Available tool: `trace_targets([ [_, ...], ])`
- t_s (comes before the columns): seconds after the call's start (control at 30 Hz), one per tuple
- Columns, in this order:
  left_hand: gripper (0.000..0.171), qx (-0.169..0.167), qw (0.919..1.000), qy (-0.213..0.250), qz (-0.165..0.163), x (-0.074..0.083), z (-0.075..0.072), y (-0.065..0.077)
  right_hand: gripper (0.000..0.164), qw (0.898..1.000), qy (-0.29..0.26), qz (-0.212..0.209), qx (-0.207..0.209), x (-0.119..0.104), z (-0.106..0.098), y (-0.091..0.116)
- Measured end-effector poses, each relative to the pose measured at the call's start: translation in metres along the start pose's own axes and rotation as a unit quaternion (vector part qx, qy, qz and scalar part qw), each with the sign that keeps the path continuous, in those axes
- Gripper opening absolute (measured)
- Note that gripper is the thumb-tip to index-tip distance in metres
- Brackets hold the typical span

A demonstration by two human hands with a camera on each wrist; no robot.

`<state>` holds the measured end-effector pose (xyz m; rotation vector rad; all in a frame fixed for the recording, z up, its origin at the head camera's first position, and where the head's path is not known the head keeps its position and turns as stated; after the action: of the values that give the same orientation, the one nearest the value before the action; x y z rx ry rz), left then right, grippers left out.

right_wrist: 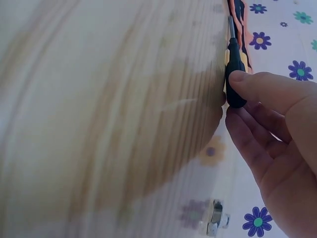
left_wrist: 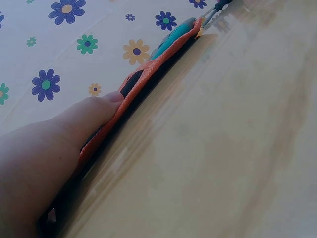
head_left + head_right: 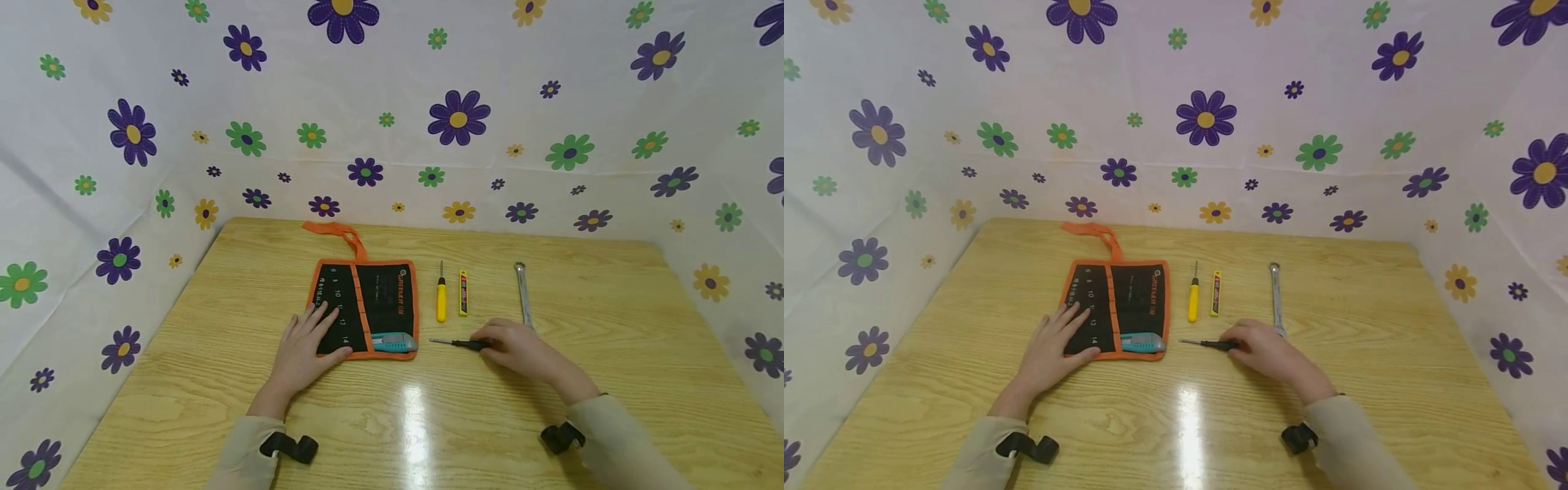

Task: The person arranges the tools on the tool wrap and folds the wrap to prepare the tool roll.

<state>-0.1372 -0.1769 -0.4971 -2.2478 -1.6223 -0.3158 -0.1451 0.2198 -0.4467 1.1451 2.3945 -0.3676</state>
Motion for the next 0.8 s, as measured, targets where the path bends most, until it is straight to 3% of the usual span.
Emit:
trace_targets([
  [0.57, 0.083, -0.001, 1.0, 0.0, -0.001, 0.0, 0.002, 0.0, 0.021, 0.998, -0.024, -0.024, 0.058, -0.016, -0.002, -0.017],
  [0.8, 0.083, 0.001, 1.0, -0.003, 0.0, -0.002, 0.004, 0.0, 0.018, 0.99, -0.024, -0.078, 0.116, -0.022, -0.006, -0.024],
])
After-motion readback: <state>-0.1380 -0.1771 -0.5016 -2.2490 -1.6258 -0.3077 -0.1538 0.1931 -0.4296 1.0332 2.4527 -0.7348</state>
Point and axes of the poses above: each hand's wrist, its own y-axis away from the middle knuckle, its own z-axis out of the palm, x = y × z, the point moved 1 cm from there along -y, towards the middle knuckle, and after that the axes turned 4 degrees about -y, right-handed, at the moved point
